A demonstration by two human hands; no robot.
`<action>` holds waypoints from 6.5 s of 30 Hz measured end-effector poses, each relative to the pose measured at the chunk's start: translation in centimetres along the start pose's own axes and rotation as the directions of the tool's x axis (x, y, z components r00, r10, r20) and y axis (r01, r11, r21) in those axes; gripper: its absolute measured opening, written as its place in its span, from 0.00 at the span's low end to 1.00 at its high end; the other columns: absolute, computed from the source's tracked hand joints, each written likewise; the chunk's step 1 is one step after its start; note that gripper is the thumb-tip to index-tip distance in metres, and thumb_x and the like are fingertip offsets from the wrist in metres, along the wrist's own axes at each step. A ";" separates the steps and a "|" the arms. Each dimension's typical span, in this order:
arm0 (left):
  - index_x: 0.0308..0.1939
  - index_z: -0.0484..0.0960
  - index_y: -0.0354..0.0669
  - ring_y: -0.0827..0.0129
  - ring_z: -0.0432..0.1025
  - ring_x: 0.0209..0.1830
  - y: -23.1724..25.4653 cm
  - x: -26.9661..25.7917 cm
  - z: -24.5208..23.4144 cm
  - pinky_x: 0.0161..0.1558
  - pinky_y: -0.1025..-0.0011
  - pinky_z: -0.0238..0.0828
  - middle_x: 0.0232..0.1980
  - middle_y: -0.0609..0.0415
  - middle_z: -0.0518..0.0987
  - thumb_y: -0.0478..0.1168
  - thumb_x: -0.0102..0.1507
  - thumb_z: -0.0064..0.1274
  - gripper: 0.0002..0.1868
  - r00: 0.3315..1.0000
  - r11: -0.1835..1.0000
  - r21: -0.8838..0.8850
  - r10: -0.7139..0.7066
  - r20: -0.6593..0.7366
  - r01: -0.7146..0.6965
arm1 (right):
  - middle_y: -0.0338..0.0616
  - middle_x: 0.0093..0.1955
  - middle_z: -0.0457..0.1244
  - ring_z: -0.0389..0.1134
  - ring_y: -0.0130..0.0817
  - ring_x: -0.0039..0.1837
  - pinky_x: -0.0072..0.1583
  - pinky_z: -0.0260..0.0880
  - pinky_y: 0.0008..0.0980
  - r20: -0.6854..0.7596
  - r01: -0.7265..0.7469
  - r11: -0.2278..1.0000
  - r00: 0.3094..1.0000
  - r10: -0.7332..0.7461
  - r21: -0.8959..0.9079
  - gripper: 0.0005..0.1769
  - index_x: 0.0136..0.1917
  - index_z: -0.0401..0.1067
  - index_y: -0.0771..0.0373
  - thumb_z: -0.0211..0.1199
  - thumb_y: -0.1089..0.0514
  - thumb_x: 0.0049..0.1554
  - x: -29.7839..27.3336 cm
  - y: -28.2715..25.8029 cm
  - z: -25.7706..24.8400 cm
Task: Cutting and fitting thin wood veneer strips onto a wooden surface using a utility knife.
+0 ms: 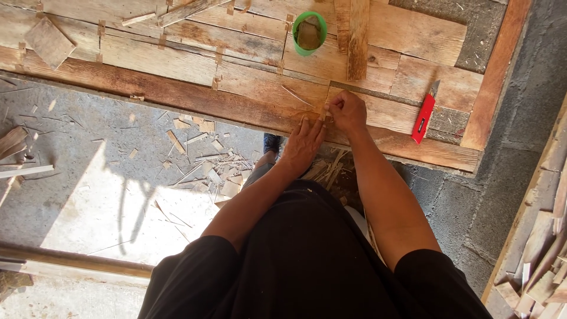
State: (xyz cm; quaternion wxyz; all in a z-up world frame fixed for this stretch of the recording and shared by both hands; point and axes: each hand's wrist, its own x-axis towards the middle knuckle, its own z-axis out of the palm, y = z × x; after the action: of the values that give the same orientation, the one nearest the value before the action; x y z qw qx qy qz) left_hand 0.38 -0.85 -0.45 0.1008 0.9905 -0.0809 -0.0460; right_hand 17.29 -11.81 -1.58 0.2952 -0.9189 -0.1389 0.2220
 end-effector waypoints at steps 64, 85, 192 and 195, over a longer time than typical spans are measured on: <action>0.63 0.68 0.36 0.41 0.67 0.65 -2.6 -1.9 -1.8 0.59 0.51 0.69 0.69 0.40 0.68 0.31 0.53 0.55 0.33 0.989 0.769 -0.635 -0.137 -0.062 0.066 | 0.50 0.63 0.62 0.62 0.50 0.69 0.75 0.60 0.48 -0.531 0.096 0.952 0.811 -0.243 -0.290 0.22 0.63 0.69 0.59 0.68 0.55 0.58 -6.4 8.4 -6.7; 0.67 0.68 0.34 0.62 0.80 0.50 -11.0 0.8 -0.1 0.49 0.65 0.79 0.62 0.40 0.78 0.38 0.60 0.60 0.32 0.853 0.224 -0.959 -0.521 0.035 0.176 | 0.49 0.61 0.63 0.63 0.46 0.63 0.64 0.65 0.47 -0.483 -0.562 0.803 0.768 0.420 -0.196 0.27 0.65 0.65 0.62 0.70 0.50 0.59 -4.3 15.1 -11.7; 0.52 0.89 0.48 0.59 0.77 0.44 -17.2 0.8 -19.3 0.46 0.61 0.71 0.43 0.50 0.83 0.34 0.65 0.59 0.12 0.810 0.894 -0.435 -0.176 -0.560 -0.106 | 0.38 0.38 0.58 0.56 0.24 0.35 0.38 0.57 0.24 -0.152 0.125 0.186 0.979 0.136 0.974 0.12 0.57 0.68 0.63 0.58 0.52 0.72 -5.1 -3.6 -10.1; 0.50 0.88 0.47 0.59 0.75 0.48 -11.9 3.7 -16.7 0.51 0.60 0.70 0.45 0.53 0.81 0.31 0.62 0.55 0.15 0.834 0.902 -0.395 -0.077 -0.547 -0.176 | 0.42 0.46 0.68 0.61 0.26 0.36 0.34 0.57 0.23 -0.167 0.118 0.191 0.949 0.268 0.975 0.16 0.56 0.70 0.63 0.57 0.48 0.67 -6.2 -3.4 -12.8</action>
State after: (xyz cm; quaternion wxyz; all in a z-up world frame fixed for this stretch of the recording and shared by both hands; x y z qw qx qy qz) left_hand 7.62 13.24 13.10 0.3364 0.9120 -0.0627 0.2264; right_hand 17.78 -17.75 11.82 0.8161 -0.5486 0.1261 0.1310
